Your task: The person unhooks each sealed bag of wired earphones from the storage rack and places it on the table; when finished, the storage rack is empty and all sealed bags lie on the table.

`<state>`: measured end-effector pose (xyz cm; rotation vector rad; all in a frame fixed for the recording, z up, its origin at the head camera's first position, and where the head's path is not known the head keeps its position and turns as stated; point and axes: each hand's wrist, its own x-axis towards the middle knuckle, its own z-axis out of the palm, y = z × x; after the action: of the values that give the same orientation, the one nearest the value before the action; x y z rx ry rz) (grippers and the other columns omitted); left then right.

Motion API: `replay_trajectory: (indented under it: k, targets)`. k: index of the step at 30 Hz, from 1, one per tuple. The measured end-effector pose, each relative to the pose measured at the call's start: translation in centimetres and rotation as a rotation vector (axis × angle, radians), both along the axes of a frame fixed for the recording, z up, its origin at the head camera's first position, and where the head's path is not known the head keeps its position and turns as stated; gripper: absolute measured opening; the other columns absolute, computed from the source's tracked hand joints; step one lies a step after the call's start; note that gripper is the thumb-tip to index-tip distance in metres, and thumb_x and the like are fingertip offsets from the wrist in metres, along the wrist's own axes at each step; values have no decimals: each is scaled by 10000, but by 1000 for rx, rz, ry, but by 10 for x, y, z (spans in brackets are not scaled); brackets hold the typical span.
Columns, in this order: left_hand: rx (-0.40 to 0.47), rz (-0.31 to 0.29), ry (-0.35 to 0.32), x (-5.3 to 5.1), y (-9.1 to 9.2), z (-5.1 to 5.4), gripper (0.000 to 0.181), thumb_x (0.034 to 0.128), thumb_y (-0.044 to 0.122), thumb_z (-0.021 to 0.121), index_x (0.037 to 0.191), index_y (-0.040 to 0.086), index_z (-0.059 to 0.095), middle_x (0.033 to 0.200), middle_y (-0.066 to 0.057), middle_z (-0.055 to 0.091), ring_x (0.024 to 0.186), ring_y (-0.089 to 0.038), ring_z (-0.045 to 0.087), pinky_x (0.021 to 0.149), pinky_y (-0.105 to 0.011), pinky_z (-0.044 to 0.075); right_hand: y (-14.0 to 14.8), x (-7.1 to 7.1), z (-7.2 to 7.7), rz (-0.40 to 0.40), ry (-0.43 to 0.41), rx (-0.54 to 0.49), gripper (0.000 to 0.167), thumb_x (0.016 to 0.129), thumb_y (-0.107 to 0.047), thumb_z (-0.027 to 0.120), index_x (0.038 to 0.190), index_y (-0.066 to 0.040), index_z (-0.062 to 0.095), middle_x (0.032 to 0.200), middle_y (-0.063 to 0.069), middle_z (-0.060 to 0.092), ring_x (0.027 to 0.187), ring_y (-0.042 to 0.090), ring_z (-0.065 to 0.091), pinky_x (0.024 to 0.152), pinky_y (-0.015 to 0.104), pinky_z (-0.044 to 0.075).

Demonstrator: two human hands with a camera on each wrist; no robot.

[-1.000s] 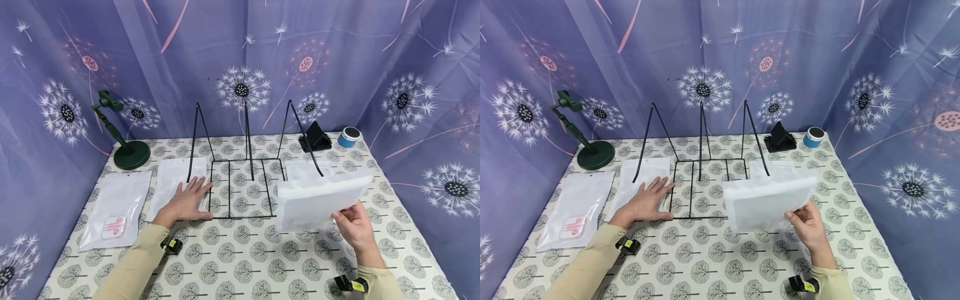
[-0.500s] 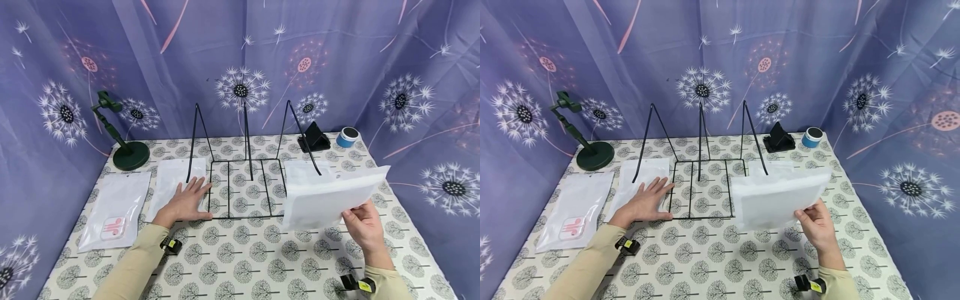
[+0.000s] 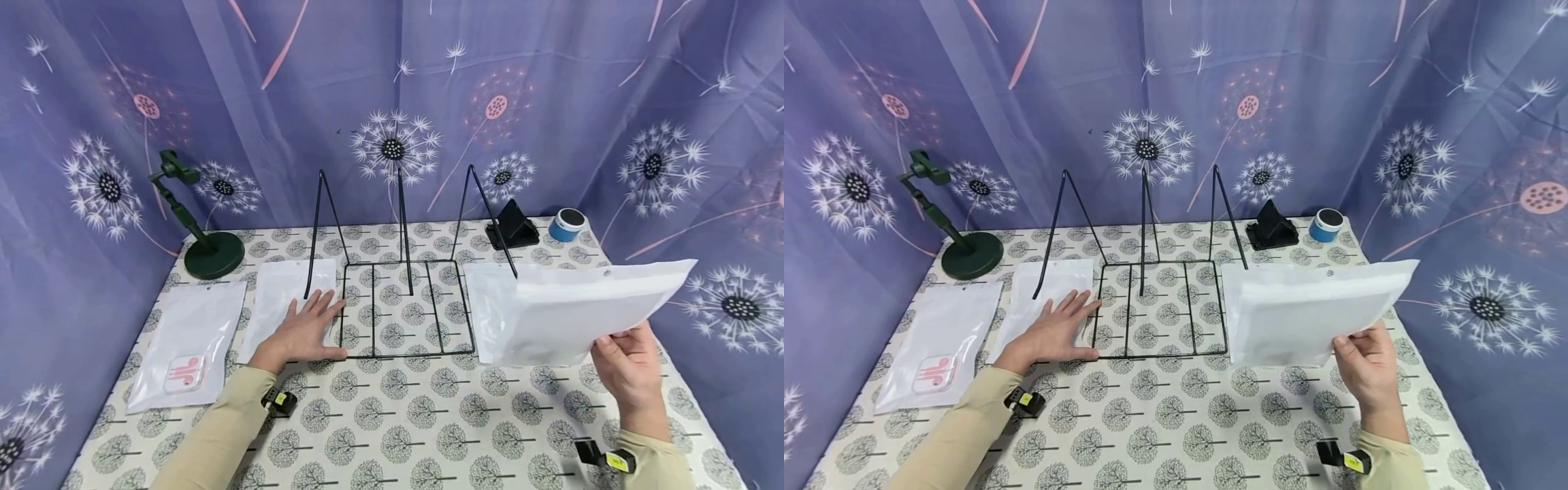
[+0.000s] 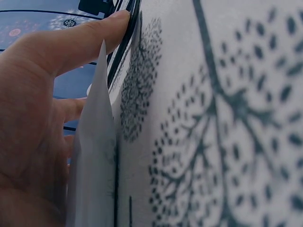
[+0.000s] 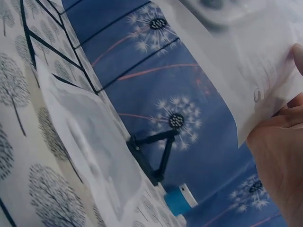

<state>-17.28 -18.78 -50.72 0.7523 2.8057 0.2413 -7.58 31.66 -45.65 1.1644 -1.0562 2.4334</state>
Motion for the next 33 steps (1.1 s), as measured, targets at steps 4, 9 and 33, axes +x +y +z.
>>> replay_trajectory:
  k: [4,9,33]
  targets:
    - [-8,1,-6,0,0,0,1095,726,776,616,1570,227,186,1638,-121,103,1499,-383,80,1113,-739,91,9,-1,2,-7,10,-38,357,885,258,280,1235,185,280,1148,337,580,1138,372,549,1042,396,422]
    - [-7,4,-8,0,0,-1,1093,728,778,612,1570,224,189,1639,-120,104,1499,-382,79,1117,-734,86,20,-4,3,5,7,-54,363,888,249,253,1245,182,262,1126,344,573,1144,383,537,1041,401,418]
    - [-7,6,-5,0,1,1,1090,729,765,627,1570,227,189,1639,-120,107,1501,-376,79,1123,-728,87,76,-19,-8,16,-80,-116,192,894,251,207,1060,219,298,1057,344,549,1103,419,553,1030,453,453]
